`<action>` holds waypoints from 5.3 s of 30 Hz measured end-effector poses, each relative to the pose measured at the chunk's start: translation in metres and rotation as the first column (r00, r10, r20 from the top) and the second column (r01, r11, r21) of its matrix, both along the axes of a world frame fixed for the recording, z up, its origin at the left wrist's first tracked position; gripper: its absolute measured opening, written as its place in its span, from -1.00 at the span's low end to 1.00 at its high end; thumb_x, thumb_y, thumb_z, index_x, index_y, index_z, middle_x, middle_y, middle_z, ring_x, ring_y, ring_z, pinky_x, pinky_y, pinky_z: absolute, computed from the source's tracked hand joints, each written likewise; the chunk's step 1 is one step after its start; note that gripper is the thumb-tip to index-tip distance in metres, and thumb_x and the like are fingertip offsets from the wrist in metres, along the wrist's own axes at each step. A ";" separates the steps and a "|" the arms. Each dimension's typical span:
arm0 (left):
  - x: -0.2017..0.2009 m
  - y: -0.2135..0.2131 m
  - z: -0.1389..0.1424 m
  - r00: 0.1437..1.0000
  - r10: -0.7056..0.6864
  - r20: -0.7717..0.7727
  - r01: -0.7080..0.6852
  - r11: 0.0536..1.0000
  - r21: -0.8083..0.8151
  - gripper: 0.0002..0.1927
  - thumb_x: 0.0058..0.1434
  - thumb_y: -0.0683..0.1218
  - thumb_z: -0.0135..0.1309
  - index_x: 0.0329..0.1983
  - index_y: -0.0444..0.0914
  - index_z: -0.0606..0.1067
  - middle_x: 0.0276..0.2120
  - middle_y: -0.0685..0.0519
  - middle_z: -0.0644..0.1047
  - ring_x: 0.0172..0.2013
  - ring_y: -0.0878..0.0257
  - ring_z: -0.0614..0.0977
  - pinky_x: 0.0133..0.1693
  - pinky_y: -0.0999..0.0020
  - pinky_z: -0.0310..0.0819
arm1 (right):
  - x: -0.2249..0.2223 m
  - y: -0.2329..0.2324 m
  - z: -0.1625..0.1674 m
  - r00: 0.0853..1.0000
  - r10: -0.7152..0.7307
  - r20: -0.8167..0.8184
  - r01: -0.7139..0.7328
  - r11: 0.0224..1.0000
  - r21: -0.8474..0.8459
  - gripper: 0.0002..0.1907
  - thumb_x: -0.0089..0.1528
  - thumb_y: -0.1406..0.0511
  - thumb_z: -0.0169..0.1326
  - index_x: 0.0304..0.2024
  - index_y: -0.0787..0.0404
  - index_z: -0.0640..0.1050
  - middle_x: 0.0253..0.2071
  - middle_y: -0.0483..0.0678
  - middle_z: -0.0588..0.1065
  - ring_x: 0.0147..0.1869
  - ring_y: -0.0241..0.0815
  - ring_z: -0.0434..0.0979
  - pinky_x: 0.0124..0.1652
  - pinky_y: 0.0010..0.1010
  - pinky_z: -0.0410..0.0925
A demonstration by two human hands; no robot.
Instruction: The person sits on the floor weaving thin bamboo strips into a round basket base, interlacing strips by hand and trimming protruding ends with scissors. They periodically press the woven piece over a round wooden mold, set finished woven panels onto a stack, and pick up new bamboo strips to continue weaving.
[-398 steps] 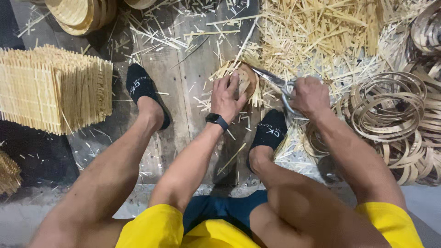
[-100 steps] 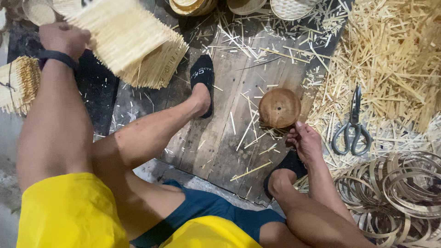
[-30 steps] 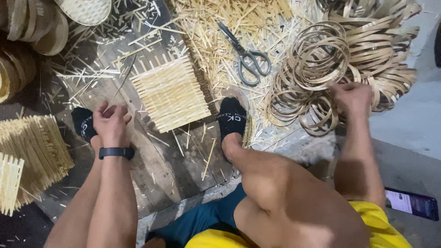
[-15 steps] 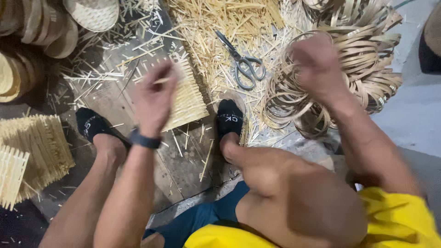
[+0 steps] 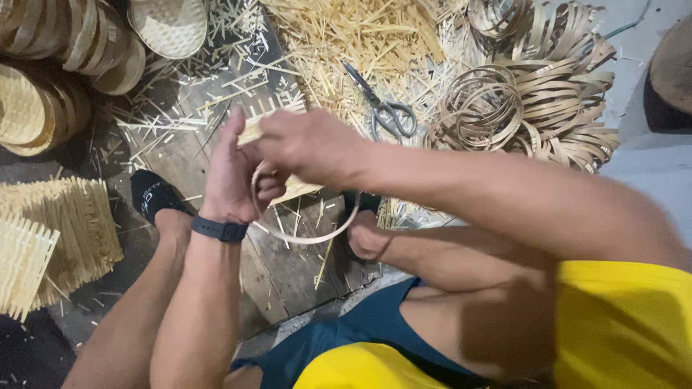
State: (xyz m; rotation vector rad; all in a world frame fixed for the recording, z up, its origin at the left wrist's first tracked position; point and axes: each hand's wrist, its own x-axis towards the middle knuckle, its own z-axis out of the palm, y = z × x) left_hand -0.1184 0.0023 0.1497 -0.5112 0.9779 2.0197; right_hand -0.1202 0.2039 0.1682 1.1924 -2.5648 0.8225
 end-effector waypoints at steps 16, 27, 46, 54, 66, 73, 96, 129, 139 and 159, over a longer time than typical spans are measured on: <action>-0.004 -0.018 -0.065 0.935 0.339 -0.103 -0.343 0.939 -0.023 -0.49 0.43 0.35 -0.08 -0.35 -0.13 0.44 -0.65 0.25 0.30 -0.69 0.42 0.21 -0.65 0.49 -0.01 | -0.037 -0.041 -0.054 0.904 -0.129 0.407 0.254 0.928 -0.272 -0.58 0.10 0.13 0.39 -0.12 0.20 0.59 -0.21 0.02 0.57 -0.21 -0.08 0.66 -0.27 -0.35 0.49; -0.044 -0.069 -0.045 0.948 0.299 -0.111 -0.293 0.954 0.071 -0.73 0.36 0.01 0.08 -0.36 -0.28 0.50 -0.62 0.15 0.38 -0.60 0.35 0.32 -0.54 0.44 0.17 | -0.037 -0.018 -0.080 0.084 0.749 0.657 0.803 0.340 -0.490 -0.54 0.43 0.05 0.08 -0.09 0.37 0.62 -0.51 -0.19 0.30 -0.43 -0.34 0.27 -0.46 -0.52 0.18; -0.040 -0.074 -0.086 0.807 0.587 0.055 -0.590 0.801 0.101 -0.82 0.25 0.00 0.16 -0.38 -0.19 0.54 -0.75 0.22 0.26 -0.74 0.43 0.22 -0.69 0.52 0.04 | -0.025 -0.027 -0.094 0.203 0.312 0.928 0.792 0.505 -0.343 -0.82 0.20 0.30 0.24 -0.23 0.29 0.59 -0.41 -0.10 0.55 -0.39 -0.33 0.55 -0.41 -0.52 0.48; -0.007 -0.055 -0.177 0.771 0.100 -0.629 -0.596 0.460 -0.658 -0.86 0.09 -0.12 0.26 -0.29 -0.23 0.64 -0.43 0.11 0.63 -0.45 0.32 0.62 -0.41 0.38 0.52 | -0.022 -0.026 -0.168 0.218 -0.252 0.943 0.838 0.544 -0.049 -0.89 0.22 0.43 0.23 -0.24 0.39 0.66 -0.43 -0.02 0.60 -0.48 -0.32 0.56 -0.50 -0.53 0.44; -0.006 -0.057 -0.186 0.863 -0.271 -0.426 -0.397 0.157 -0.904 -0.85 -0.07 -0.14 0.29 -0.40 -0.21 0.69 -0.45 -0.05 0.67 -0.40 0.10 0.72 -0.23 0.27 0.59 | -0.006 -0.027 -0.208 0.336 -0.588 0.736 0.798 0.593 0.110 -0.82 0.06 0.33 0.33 -0.28 0.24 0.70 -0.38 0.02 0.65 -0.32 -0.18 0.68 -0.21 -0.37 0.49; -0.008 -0.057 -0.194 0.886 -0.200 -0.419 -0.399 0.133 -0.907 -0.83 -0.16 -0.14 0.37 -0.44 -0.21 0.69 -0.49 -0.03 0.67 -0.42 0.13 0.72 -0.24 0.28 0.60 | -0.006 -0.034 -0.203 0.389 -0.665 0.637 0.789 0.598 0.143 -0.85 0.05 0.34 0.33 -0.33 0.26 0.70 -0.39 0.11 0.63 -0.29 0.01 0.66 -0.20 -0.24 0.46; -0.012 -0.061 -0.180 0.937 -0.188 -0.296 -0.268 0.163 -0.950 -0.84 -0.20 -0.16 0.40 -0.49 -0.14 0.71 -0.49 0.03 0.69 -0.42 0.19 0.73 -0.24 0.31 0.61 | -0.002 -0.034 -0.182 0.364 -0.559 0.745 0.797 0.601 0.062 -0.83 0.04 0.32 0.35 -0.32 0.22 0.72 -0.42 -0.01 0.66 -0.38 -0.23 0.67 -0.27 -0.43 0.49; -0.051 -0.027 -0.191 0.322 -0.640 -0.698 -0.527 0.491 -0.693 -0.87 0.32 -0.10 0.21 -0.15 -0.23 0.67 -0.18 -0.02 0.56 -0.10 0.00 0.52 0.01 0.14 0.42 | 0.073 -0.110 -0.209 -0.178 -0.150 0.972 0.894 0.388 0.224 -0.59 0.28 0.13 0.22 -0.52 0.29 0.58 -0.63 -0.11 0.47 -0.61 -0.40 0.34 -0.59 -0.49 0.19; -0.048 -0.025 -0.190 0.342 -0.627 -0.700 -0.550 0.471 -0.690 -0.85 0.32 -0.05 0.23 -0.14 -0.19 0.70 -0.16 -0.03 0.60 -0.08 0.01 0.53 -0.01 0.14 0.42 | 0.079 -0.114 -0.209 -0.253 0.008 0.968 0.920 0.313 0.237 -0.68 0.30 0.14 0.15 -0.38 0.25 0.54 -0.50 -0.12 0.51 -0.50 -0.39 0.36 -0.51 -0.48 0.24; -0.044 -0.025 -0.196 0.322 -0.637 -0.700 -0.555 0.472 -0.685 -0.86 0.32 -0.07 0.21 -0.15 -0.20 0.69 -0.15 -0.01 0.59 -0.11 0.00 0.53 -0.02 0.13 0.42 | 0.083 -0.111 -0.212 0.191 -0.224 0.956 0.893 0.444 -0.075 -0.75 0.30 0.26 0.16 -0.09 0.32 0.56 -0.32 -0.09 0.62 -0.30 -0.37 0.52 -0.25 -0.47 0.40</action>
